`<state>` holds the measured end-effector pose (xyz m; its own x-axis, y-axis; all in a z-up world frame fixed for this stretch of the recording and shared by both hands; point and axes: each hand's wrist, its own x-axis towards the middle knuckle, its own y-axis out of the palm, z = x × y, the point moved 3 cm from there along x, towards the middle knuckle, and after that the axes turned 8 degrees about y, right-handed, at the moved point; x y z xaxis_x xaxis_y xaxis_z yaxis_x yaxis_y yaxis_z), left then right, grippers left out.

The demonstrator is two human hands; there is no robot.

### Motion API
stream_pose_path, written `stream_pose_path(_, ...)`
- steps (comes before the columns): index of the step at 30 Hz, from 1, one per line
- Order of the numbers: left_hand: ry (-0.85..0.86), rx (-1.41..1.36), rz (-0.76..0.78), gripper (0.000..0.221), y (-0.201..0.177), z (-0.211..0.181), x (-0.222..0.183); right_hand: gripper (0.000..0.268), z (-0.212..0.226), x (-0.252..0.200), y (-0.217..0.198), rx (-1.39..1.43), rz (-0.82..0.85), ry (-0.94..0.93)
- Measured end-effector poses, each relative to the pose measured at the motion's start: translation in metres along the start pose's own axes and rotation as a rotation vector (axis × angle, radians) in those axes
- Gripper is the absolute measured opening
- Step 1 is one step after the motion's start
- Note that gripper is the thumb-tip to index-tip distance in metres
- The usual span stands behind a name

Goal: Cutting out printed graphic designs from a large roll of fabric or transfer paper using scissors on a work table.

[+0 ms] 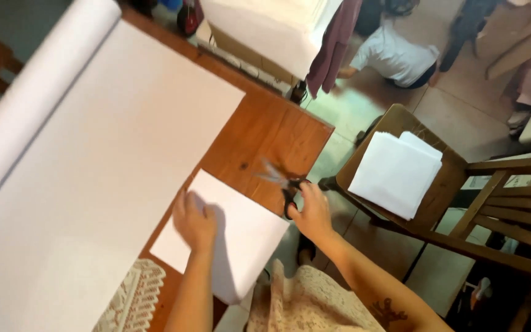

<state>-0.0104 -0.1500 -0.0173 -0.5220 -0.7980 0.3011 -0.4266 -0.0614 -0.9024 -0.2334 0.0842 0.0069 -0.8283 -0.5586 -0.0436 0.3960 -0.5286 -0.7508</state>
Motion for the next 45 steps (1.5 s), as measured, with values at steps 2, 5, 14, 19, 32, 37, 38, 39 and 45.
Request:
stream_pose_path(2,-0.089,0.086,0.128,0.066,0.007,0.032,-0.002,0.054,0.017,0.022,0.007,-0.167,-0.012,-0.071)
stream_pose_path(5,-0.203,0.127,0.287,0.074,-0.009,0.047,0.007,0.055,0.038,0.051,0.026,-0.439,-0.053,-0.199)
stream_pose_path(14,-0.317,-0.015,0.709,0.061,-0.064,0.015,0.048,0.022,0.058,0.102,0.080,-0.506,-0.258,-0.382)
stream_pose_path(19,-0.227,-0.118,0.648,0.041,-0.043,0.043,0.030,0.033,0.070,0.091,0.072,-0.471,-0.254,-0.278)
stream_pose_path(32,1.120,-0.325,0.196,0.022,-0.152,-0.136,0.003,0.057,0.023,-0.049,0.003,0.203,0.300,-0.102)
stream_pose_path(37,1.226,-0.447,0.261,0.019,-0.175,-0.244,0.002,0.037,-0.062,-0.091,-0.067,0.416,0.325,0.259)
stream_pose_path(38,1.225,-0.470,0.277,0.019,-0.171,-0.265,0.001,0.031,-0.090,-0.098,-0.074,0.446,0.319,0.383)
stream_pose_path(39,1.224,-0.493,0.290,0.020,-0.164,-0.290,0.001,0.025,-0.119,-0.104,-0.082,0.475,0.311,0.506)
stream_pose_path(45,1.057,-0.735,0.667,0.022,-0.017,-0.384,0.000,0.015,-0.265,-0.115,-0.135,0.523,0.136,0.554)
